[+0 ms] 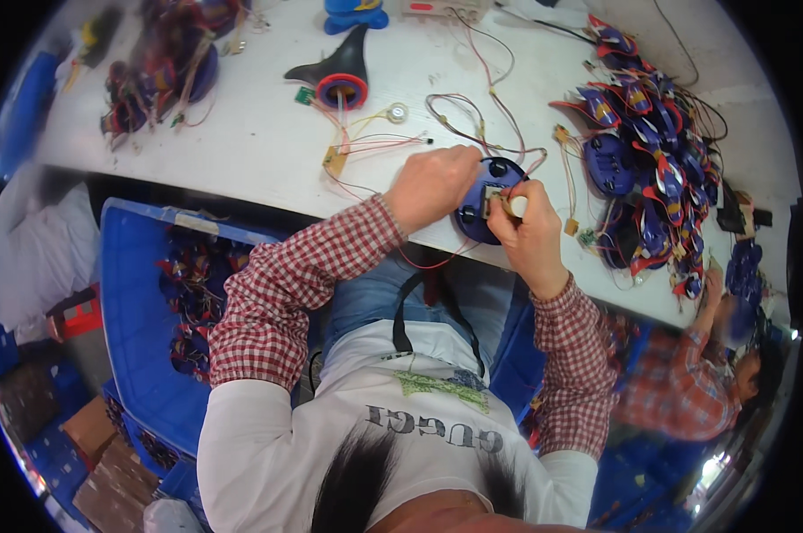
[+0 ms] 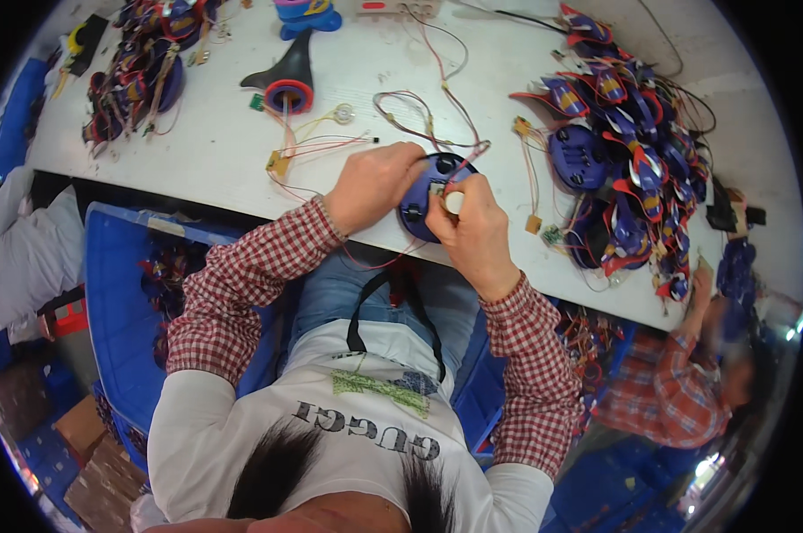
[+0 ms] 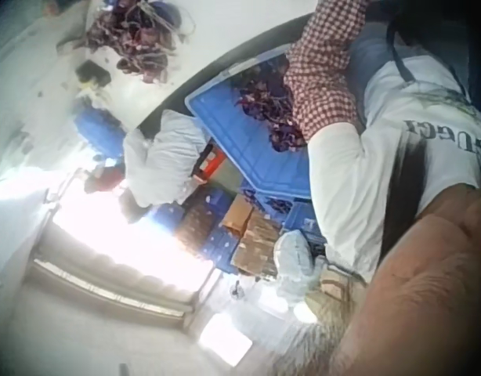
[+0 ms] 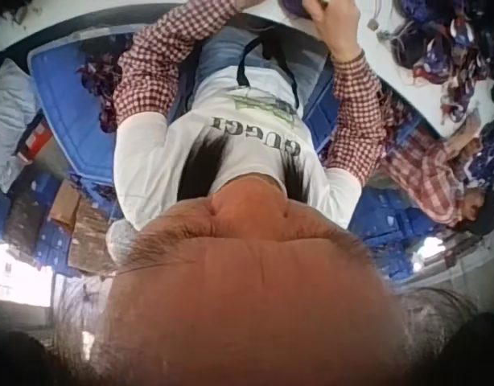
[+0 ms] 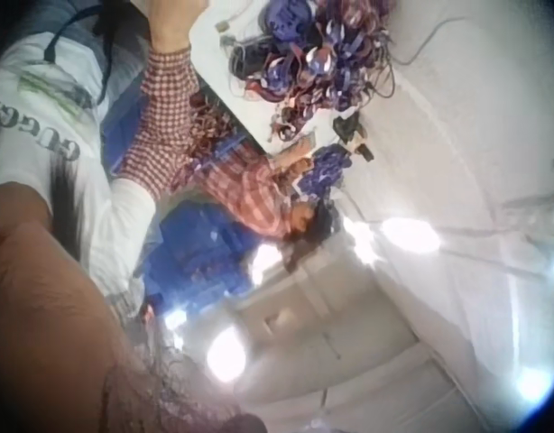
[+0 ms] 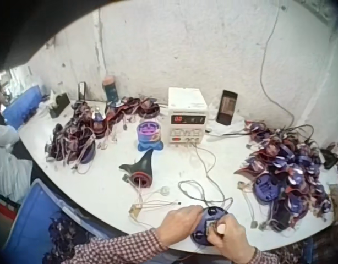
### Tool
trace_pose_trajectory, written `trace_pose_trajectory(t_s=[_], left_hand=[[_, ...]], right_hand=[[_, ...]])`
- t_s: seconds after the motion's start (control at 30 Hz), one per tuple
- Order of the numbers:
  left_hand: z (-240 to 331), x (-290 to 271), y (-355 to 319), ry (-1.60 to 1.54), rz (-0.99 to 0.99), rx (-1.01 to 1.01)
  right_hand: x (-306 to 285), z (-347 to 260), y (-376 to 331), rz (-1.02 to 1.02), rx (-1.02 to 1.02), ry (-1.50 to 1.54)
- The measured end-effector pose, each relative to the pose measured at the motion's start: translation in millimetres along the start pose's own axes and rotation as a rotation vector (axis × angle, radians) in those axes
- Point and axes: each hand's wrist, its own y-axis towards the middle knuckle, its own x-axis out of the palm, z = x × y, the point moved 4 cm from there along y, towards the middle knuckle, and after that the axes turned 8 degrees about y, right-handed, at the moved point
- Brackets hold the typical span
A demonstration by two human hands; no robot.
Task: Assembling small electronic toy components by connecting wires and fitting plastic parts together.
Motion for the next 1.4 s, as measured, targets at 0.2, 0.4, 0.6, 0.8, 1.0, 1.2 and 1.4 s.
trace_pose_trajectory(t_s=[0.2,0.4,0.6,0.8,1.0,1.2,1.4], left_hand=[[8.9,-76.8,-45.0,-0.034,0.188,0.050],[-83.2,-116.2,-82.7,-0.185,0.206,-0.575],[-72.3,-85.8,-83.4,-0.470,0.143,-0.649],[-55.4,-77.9,-85.2,-0.378,0.135,-0.506],[-72.9,-83.9,-91.9,-0.935,0.008,-0.648],[-143.2,-138.5,-83.9,0.367,0.205,-0.375],[-144.8,-130.6,-95.5,0.494,0.043,-0.337]], right_hand=[[-5.9,-9.5,-7.2,0.111,0.068,0.124],[4.6,-58.9,-47.6,0.125,-0.134,0.217],[79.0,-87.4,11.6,-0.017,0.011,0.550],[122.9,-70.8,43.1,-0.090,0.087,0.489],[128.5,-47.1,45.4,-0.185,0.401,0.729],[131.6,-41.8,42.6,-0.168,0.488,0.830],[137.1,-39.6,39.8,-0.150,0.467,0.812]])
